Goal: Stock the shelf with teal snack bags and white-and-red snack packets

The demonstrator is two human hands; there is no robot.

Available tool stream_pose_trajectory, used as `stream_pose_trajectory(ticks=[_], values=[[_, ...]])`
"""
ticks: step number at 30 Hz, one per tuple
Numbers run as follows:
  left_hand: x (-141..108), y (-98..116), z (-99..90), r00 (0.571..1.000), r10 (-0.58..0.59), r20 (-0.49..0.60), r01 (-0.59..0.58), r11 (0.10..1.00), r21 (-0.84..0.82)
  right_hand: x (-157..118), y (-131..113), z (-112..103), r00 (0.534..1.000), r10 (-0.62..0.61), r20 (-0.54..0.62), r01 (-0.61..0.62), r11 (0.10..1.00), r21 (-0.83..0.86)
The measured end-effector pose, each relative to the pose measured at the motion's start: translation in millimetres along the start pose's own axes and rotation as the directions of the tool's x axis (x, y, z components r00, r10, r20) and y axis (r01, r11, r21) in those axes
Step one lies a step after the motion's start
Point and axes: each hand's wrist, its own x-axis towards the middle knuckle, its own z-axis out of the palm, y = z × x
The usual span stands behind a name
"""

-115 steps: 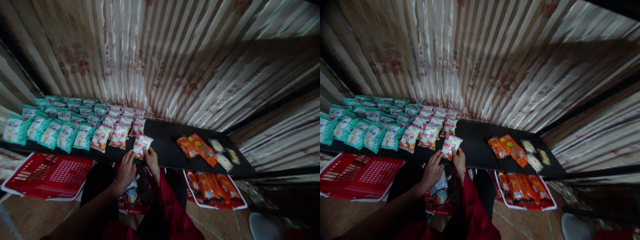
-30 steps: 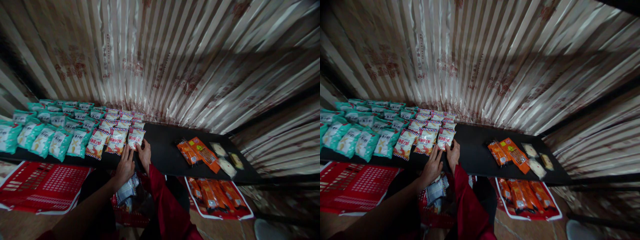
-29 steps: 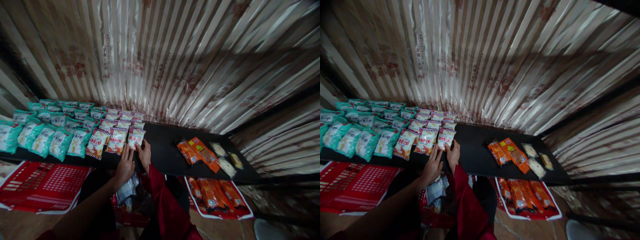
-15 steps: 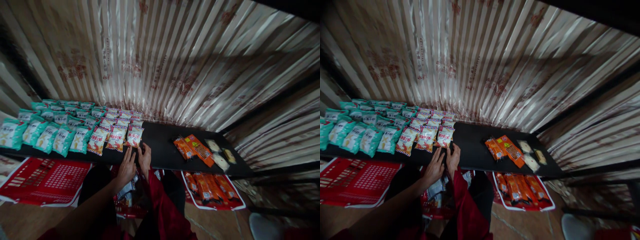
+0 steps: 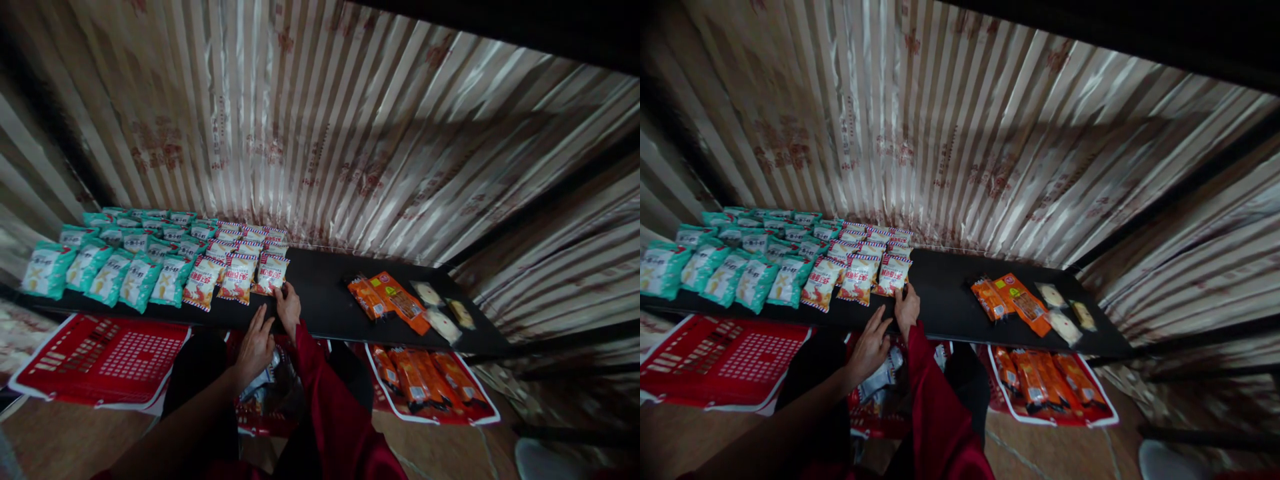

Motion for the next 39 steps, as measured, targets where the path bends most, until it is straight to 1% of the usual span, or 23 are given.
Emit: stream_pose_trajectory(ticks=[3,5,7,8,9,10,11,12,13,14,15,16,17,19,22,24,27,30,33,36,39], values=[[2,-4,-3.5,0.997,-0.069,-0.021,0.067,0.994,-0.082,9,-5,3,1.000,0.018,0.010,-0.018,1.000,-0.006],[6,-8,-4.5,0.990,-0.140,-0.034,0.132,0.976,-0.174,11,-7,3,0.999,0.035,0.008,-0.035,0.999,0.012],[13,-13,-4.3,0.969,-0.245,-0.039,0.221,0.926,-0.306,12,-6,1,0.999,0.049,0.001,-0.049,0.998,0.030],[18,-15,-3.8,0.948,-0.318,-0.031,0.282,0.879,-0.384,12,-5,0,0.999,0.053,-0.003,-0.053,0.998,0.038],[23,-16,-3.2,0.915,-0.402,-0.013,0.350,0.812,-0.467,12,-4,-1,0.999,0.053,-0.005,-0.053,0.998,0.045],[28,-17,-2.7,0.871,-0.491,0.018,0.418,0.722,-0.551,12,-3,-2,0.999,0.050,-0.003,-0.049,0.997,0.056],[34,-17,-2.4,0.816,-0.575,0.064,0.479,0.609,-0.631,13,-2,-3,0.999,0.044,0.003,-0.044,0.996,0.071],[40,-16,-2.4,0.758,-0.641,0.118,0.515,0.479,-0.711,13,0,-3,0.999,0.037,0.013,-0.038,0.995,0.087],[45,-14,-2.7,0.711,-0.682,0.171,0.520,0.347,-0.780,13,1,-3,0.999,0.030,0.023,-0.032,0.994,0.106],[51,-12,-3.4,0.674,-0.707,0.215,0.506,0.229,-0.832,14,2,-3,0.999,0.024,0.032,-0.028,0.991,0.128],[55,-9,-4.3,0.648,-0.719,0.253,0.482,0.130,-0.866,14,4,-3,0.999,0.020,0.038,-0.026,0.988,0.152],[60,-5,-5.4,0.637,-0.717,0.284,0.456,0.053,-0.889,14,5,-3,0.999,0.018,0.041,-0.025,0.984,0.178],[63,-2,-6.6,0.632,-0.711,0.308,0.432,-0.007,-0.902,13,6,-3,0.999,0.019,0.040,-0.026,0.979,0.204],[70,4,-8.4,0.628,-0.698,0.345,0.402,-0.090,-0.911,12,8,-4,0.999,0.020,0.042,-0.030,0.968,0.249],[76,8,-8.9,0.611,-0.695,0.378,0.399,-0.142,-0.906,10,10,-6,0.998,0.020,0.067,-0.037,0.961,0.275],[79,8,-7.8,0.598,-0.703,0.384,0.406,-0.146,-0.902,10,10,-7,0.997,0.020,0.074,-0.040,0.961,0.274],[82,7,-5.2,0.575,-0.721,0.388,0.415,-0.152,-0.897,10,9,-9,0.998,0.028,0.050,-0.041,0.957,0.288],[84,7,-3.3,0.547,-0.745,0.382,0.417,-0.153,-0.896,10,5,-9,0.998,0.026,0.055,-0.044,0.936,0.351],[84,6,-2.2,0.518,-0.775,0.362,0.407,-0.149,-0.901,9,2,-9,0.989,-0.016,0.150,-0.052,0.896,0.440],[83,4,-0.5,0.501,-0.794,0.344,0.392,-0.146,-0.908,6,3,-9,0.964,-0.039,0.263,-0.101,0.861,0.499],[82,2,2.2,0.490,-0.804,0.337,0.391,-0.144,-0.909,6,8,-8,0.953,-0.018,0.304,-0.146,0.849,0.508]])
